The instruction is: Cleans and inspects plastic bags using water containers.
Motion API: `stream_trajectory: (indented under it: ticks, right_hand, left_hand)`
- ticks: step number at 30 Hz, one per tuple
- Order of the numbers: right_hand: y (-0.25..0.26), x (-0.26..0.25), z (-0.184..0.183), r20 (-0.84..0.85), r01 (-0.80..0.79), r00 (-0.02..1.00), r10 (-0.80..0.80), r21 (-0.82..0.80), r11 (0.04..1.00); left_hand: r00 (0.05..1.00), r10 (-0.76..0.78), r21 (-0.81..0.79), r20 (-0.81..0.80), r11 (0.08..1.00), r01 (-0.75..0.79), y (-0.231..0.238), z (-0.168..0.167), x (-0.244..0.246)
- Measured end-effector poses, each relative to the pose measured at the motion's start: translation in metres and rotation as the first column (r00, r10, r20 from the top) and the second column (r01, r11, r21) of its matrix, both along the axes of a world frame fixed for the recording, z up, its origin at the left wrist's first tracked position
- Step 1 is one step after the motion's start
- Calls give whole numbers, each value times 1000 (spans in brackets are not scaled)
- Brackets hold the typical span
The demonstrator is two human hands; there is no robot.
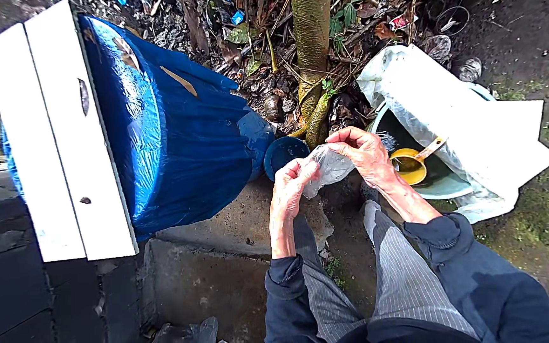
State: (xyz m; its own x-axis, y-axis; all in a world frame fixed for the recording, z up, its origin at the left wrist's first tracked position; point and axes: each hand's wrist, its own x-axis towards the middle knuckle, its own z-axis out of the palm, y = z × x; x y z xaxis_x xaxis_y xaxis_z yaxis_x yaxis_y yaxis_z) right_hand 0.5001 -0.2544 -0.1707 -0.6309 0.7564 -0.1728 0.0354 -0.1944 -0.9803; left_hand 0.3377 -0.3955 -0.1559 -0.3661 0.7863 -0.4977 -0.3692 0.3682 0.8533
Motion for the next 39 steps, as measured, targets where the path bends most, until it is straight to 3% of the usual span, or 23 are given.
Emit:
stream_trajectory:
  ticks: [3, 11, 16, 23, 26, 31, 35, 39]
  right_hand:
    - [2, 9, 5, 47, 43, 998, -42, -27, 999]
    - [4, 9, 0, 271, 26, 961, -51, 96, 995]
    - [-18, 15, 0, 66, -132, 988, 138, -79, 988]
    - [-26, -2, 10, 0, 14, 1000, -14, -11, 1000]
    - [-18, -7, 23, -17, 0, 1000, 0, 2, 1000]
    - [-6, -12, 43, -45, -27, 999, 29, 39, 999]
    - [-7, -14, 55, -19, -82, 996, 84, 65, 995]
    - [-2, -13, 62, 7, -102, 995, 102, 76, 992]
  left_hand:
    - [998, -61, -29, -23, 998, 60, -14, -8, -5]
    - [986, 154, 20, 64, 988, -155, 11, 1, 10]
    - [986, 165, 15, 10, 986, -165, 44, 5, 17]
    - [956, 146, -40, -254, 986, -161, 65, 39, 19]
    - [970, 154, -7, -186, 987, -159, 66, 54, 9]
    - [999, -7, 88, -38, 996, 11, 52, 76, -8]
    - [991, 125, 146, -48, 982, -117, 46, 75, -5]
    - [972, 234, 101, -5, 967, -232, 44, 76, -7]
